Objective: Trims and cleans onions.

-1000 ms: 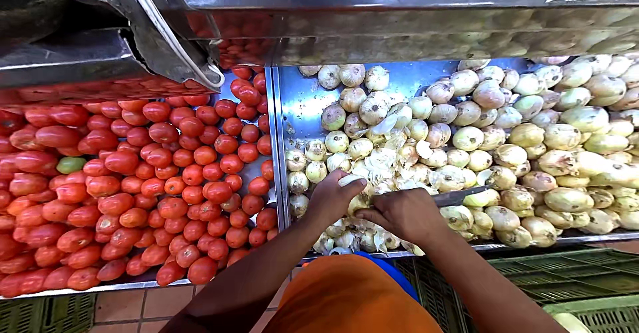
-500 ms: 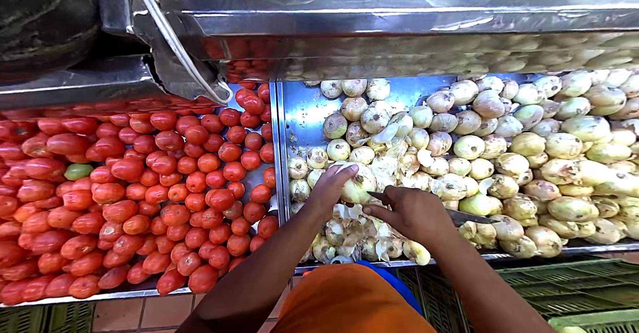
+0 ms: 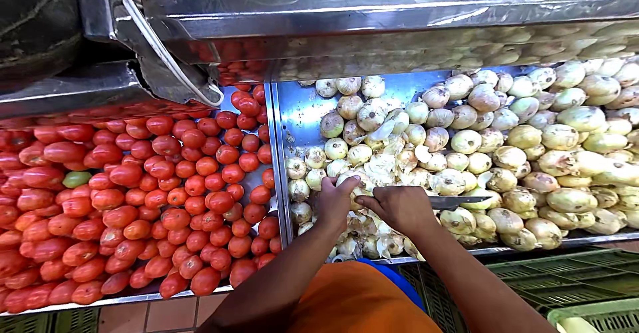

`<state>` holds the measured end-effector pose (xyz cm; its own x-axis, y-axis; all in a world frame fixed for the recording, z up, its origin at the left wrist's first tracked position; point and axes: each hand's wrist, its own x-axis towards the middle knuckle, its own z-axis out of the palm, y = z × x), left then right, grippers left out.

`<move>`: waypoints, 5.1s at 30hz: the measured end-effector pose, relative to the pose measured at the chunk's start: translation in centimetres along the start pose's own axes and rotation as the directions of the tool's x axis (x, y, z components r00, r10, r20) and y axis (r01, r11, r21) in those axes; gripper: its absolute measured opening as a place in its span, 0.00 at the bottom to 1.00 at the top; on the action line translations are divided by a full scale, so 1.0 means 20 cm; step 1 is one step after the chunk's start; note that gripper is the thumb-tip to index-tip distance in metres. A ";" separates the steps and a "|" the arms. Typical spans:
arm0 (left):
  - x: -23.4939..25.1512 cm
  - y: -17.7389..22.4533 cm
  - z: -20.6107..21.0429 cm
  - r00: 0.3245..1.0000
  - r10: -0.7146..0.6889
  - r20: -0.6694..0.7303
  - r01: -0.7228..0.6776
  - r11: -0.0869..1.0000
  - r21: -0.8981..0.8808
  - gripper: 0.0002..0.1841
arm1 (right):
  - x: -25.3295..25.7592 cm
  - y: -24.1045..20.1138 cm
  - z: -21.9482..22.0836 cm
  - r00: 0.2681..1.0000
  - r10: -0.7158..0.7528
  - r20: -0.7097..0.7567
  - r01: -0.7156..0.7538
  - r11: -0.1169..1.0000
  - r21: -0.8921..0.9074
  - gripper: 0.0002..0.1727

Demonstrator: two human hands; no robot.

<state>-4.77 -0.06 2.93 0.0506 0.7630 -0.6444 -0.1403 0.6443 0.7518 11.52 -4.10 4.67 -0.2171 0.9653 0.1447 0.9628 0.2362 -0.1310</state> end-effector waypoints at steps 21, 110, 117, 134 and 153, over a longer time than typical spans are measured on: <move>0.18 0.11 -0.22 0.944 -0.063 0.323 0.067 0.998 0.000 0.24 | 0.07 -0.06 -0.19 0.761 0.253 0.597 -0.352 0.935 0.052 0.43; 0.09 0.05 -0.04 0.983 -0.077 0.167 0.064 0.995 0.077 0.29 | 0.03 -0.03 -0.03 0.830 0.244 0.501 -0.311 0.949 0.053 0.41; 0.17 0.00 0.02 0.995 -0.064 -0.071 0.065 0.998 0.015 0.32 | -0.06 -0.13 0.06 0.744 0.084 0.663 -0.126 0.992 0.016 0.37; 0.10 0.00 0.02 0.987 -0.148 0.057 0.153 0.982 -0.113 0.29 | -0.12 -0.17 0.06 0.724 0.137 0.676 -0.177 0.984 -0.009 0.27; -0.16 0.15 0.04 0.870 -0.054 0.491 0.139 0.981 -0.138 0.26 | -0.29 0.11 -0.10 0.841 0.443 0.310 -0.463 0.294 0.836 0.34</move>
<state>-4.53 -0.51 7.23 0.5367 0.6544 -0.5327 -0.2666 0.7305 0.6288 15.24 -9.45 5.49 0.1946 0.9510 -0.2401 0.2498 -0.2848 -0.9255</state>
